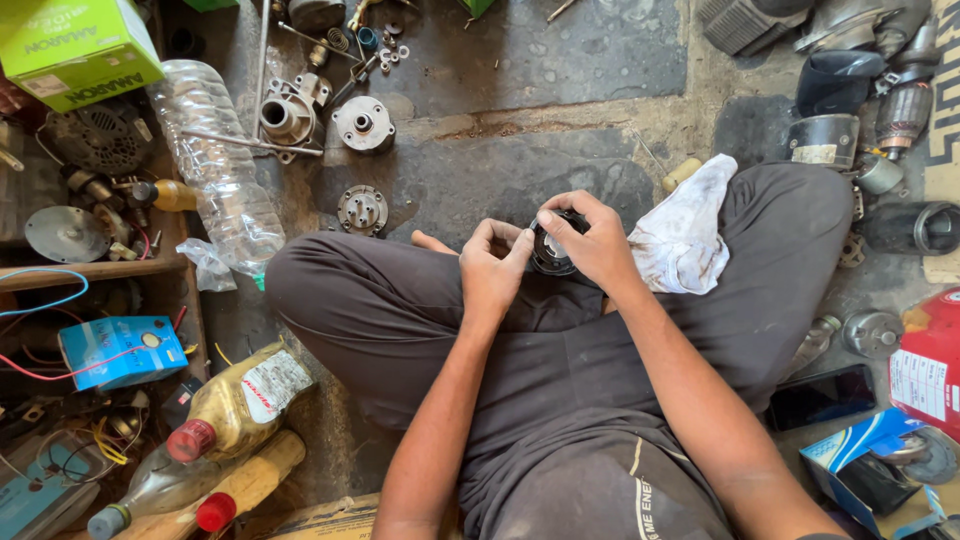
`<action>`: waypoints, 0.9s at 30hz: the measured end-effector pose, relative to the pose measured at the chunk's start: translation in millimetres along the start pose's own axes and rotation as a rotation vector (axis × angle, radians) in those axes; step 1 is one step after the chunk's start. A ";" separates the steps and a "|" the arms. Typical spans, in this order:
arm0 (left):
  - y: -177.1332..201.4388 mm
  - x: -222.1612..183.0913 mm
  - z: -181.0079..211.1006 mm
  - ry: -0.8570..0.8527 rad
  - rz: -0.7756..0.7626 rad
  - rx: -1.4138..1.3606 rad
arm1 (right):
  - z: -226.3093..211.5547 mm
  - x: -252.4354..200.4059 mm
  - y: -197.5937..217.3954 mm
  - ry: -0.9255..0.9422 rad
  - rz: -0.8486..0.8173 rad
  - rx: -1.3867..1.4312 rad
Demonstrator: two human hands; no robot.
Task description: The person sits on the floor and assembles a small cylindrical electrical component, inserting a white disc and a metal ring into a black housing. They use pliers to cut a wire from a small white tube and insert it into the component.
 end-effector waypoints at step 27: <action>1.2 3.8 -3.8 0.052 -0.032 -0.169 | 2.2 -1.0 8.8 -0.021 0.002 0.204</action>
Point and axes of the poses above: each hand's wrist, its own x-axis towards the middle knuckle, its own y-axis out of the back of the hand, z = x × y, the point moved 1 cm from there along x, towards the middle knuckle, and after that the axes turned 14 degrees about -y, right-handed, at the moved point
